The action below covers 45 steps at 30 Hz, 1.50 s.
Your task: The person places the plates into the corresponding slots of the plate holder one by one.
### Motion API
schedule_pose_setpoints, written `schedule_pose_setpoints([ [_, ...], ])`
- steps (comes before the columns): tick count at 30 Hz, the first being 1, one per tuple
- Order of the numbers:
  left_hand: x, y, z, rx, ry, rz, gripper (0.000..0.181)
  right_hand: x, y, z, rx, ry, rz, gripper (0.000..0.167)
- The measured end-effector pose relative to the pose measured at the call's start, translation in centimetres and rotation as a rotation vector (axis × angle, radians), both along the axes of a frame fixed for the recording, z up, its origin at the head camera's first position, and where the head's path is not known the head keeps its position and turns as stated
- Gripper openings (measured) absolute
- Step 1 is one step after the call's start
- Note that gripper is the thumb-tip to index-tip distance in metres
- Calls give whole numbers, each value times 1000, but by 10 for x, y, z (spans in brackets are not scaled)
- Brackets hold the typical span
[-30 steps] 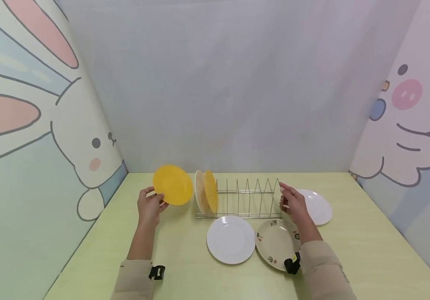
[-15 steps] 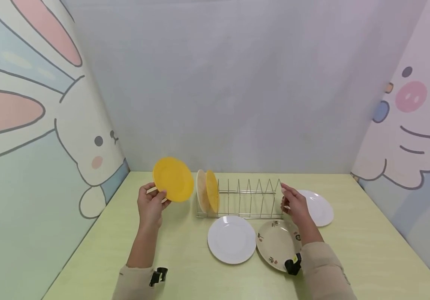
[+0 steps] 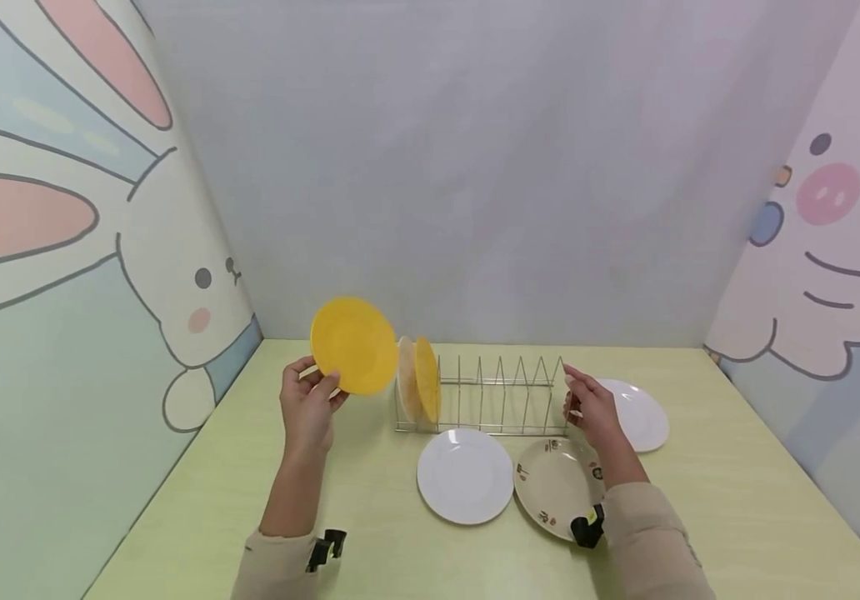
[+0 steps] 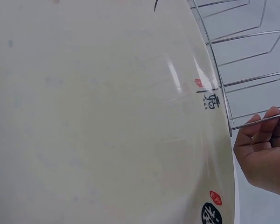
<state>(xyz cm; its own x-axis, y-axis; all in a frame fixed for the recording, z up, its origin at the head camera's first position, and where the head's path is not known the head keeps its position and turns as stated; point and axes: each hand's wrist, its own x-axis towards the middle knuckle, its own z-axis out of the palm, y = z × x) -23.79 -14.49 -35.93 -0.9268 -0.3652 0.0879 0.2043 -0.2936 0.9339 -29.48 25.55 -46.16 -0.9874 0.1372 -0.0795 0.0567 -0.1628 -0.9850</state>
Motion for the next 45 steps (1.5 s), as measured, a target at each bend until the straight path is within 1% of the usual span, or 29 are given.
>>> schedule_pose_setpoints([
  [4,3,6,5,32,25,-34,33,0,1,-1,2,2,-5,50],
  [7,4,13,5,51,43,-59,33,0,1,-1,2,1,-10,50],
  [11,3,22,4,54,44,-87,35,-1,1,-1,6,2,-15,49],
  [16,0,33,-2,41,31,-120,38,-2,2,-1,0,0,-24,49],
  [21,-3,41,-9,38,20,-127,38,-1,2,0,-10,-2,-33,50],
  [31,-8,55,-19,20,10,-127,35,-1,2,1,-1,3,-12,50],
  [35,-11,61,-21,1,22,-133,34,-2,3,2,-1,12,8,50],
  [40,-16,69,-25,-17,50,-151,34,0,3,4,-6,19,2,51],
  [45,-17,74,-30,-44,28,-155,35,3,4,3,-22,11,-4,49],
])
